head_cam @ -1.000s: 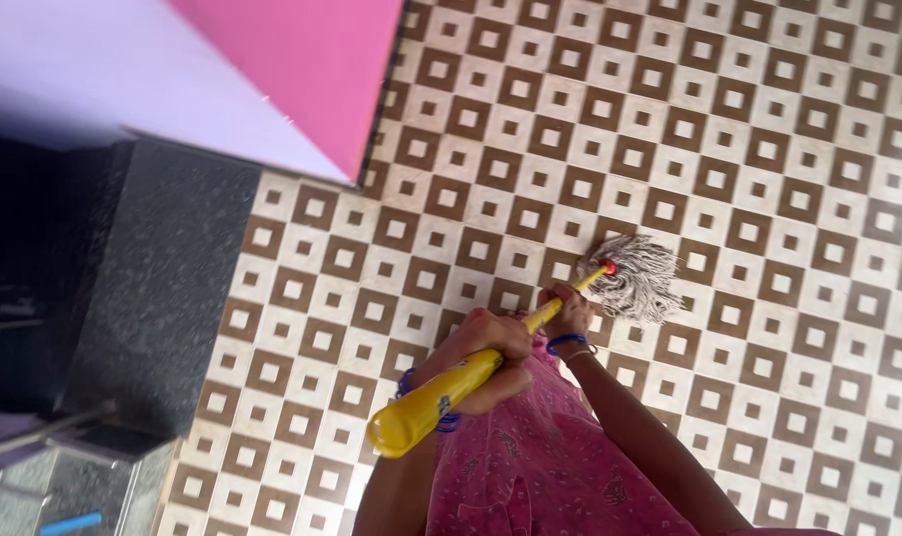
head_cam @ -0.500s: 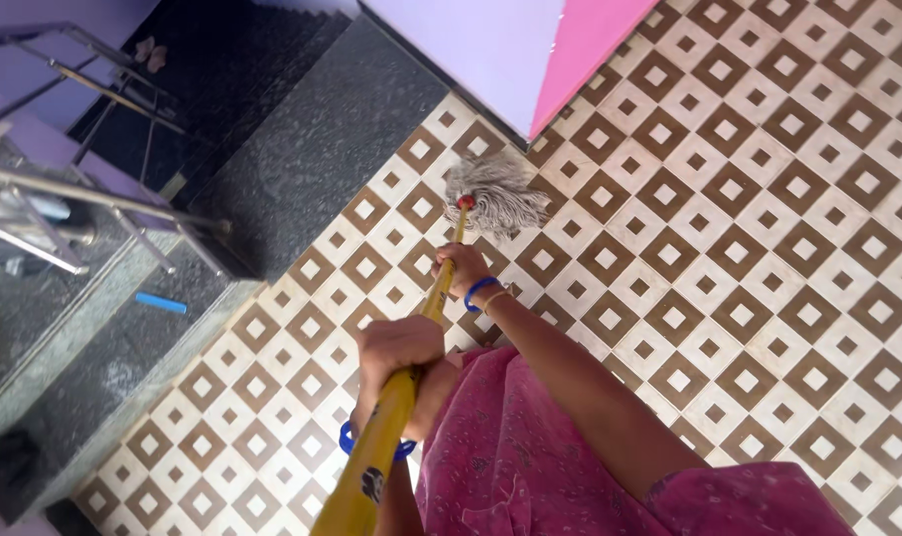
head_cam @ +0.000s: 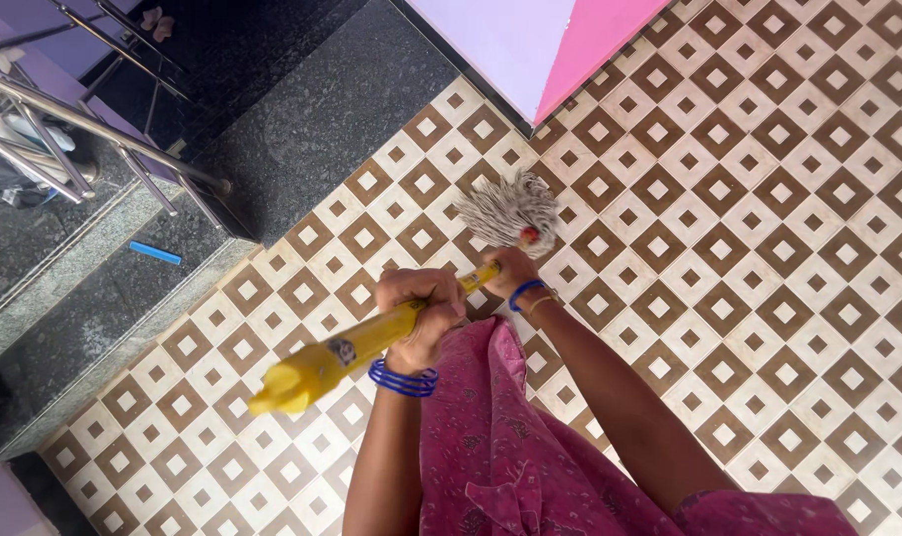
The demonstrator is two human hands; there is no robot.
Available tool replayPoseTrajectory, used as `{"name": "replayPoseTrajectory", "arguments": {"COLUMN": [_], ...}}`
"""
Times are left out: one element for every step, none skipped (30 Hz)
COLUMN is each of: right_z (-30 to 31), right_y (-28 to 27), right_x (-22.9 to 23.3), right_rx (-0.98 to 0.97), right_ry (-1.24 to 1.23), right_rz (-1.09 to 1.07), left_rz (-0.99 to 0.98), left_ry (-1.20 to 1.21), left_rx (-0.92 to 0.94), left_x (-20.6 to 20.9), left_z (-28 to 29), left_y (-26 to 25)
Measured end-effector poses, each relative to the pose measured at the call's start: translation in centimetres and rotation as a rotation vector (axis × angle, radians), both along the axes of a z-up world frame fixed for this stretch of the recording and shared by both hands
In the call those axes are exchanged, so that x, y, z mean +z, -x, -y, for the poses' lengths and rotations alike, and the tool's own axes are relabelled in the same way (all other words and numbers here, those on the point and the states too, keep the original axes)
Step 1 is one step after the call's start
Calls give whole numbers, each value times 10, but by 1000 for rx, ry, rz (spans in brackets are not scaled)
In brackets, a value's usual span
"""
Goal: The person dips a mop into a bucket of water, wrings the mop head by hand, and then mops a tiled floor on a balcony and inside an entryway.
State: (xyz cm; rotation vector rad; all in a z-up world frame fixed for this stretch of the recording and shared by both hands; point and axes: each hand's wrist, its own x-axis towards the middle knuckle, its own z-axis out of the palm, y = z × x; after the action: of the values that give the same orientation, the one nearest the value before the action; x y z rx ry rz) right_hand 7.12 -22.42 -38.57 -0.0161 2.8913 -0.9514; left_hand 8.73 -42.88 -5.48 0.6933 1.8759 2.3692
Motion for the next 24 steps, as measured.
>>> {"name": "replayPoseTrajectory", "arguments": {"right_z": [-5,-11,-18,-24,-29,-29,-32,-37,-37,-35,-31,-23,-18,-9,-1,8,17,31,47,60,70,78,85,87], "right_y": [-17,-34,-47,-64,-83,-95,-103,-113,-118,-120,-120,-112,-100,-91,-82,-70,-60,-54,-45,-28,-11,6,25,43], "right_x": [-8,-13,-15,-17,-18,-18,-18,-18,-17,-14,-12,-11,-11,-12,-14,-17,-20,-24,-27,-28,-29,-30,-31,-31], "right_rx": [-78,-156,-210,-262,-259,-249,-241,-262,-283,-286,-318,-349,-351,-389,-426,-429,-477,-530,-538,-532,-524,-526,-588,-646], "right_ry": [41,80,60,39,10,-18,-21,-63,-105,-114,-131,-141,-143,-173,-202,-200,-179,-154,-148,-195,-241,-239,-178,-122], "right_rz": [-86,-177,-104,-27,-192,-360,-364,-167,31,29,63,96,92,114,136,132,131,136,138,-58,-254,-254,-158,-60], "left_rz": [6,9,3,59,115,111,152,196,195,218,241,237,284,337,341,348,354,356,310,258,255,257,259,261], "left_ry": [-54,-109,-114,-145,-176,-182,-108,-33,-39,-85,-131,-133,-94,-51,-49,-91,-134,-127,-96,-71,-70,-31,9,5], "left_rx": [-65,-132,-134,-127,-120,-113,-259,-406,-402,-447,-493,-495,-503,-512,-516,-489,-462,-469,-513,-550,-550,-558,-566,-567], "left_x": [-6,-14,-22,-32,-41,-51,-60,-69,-78,-86,-93,-98,-103,-107,-111,-112,-113,-112,-110,-105,-99,-91,-83,-76], "left_z": [-2,-4,-8,-14,-16,-14,-11,-9,-6,-5,-3,2,8,17,24,31,39,51,62,70,79,88,97,103], "left_y": [-2,-3,-7,-14,-18,-17,-14,-11,-7,-2,5,16,31,44,53,65,78,91,106,122,136,145,156,167]}}
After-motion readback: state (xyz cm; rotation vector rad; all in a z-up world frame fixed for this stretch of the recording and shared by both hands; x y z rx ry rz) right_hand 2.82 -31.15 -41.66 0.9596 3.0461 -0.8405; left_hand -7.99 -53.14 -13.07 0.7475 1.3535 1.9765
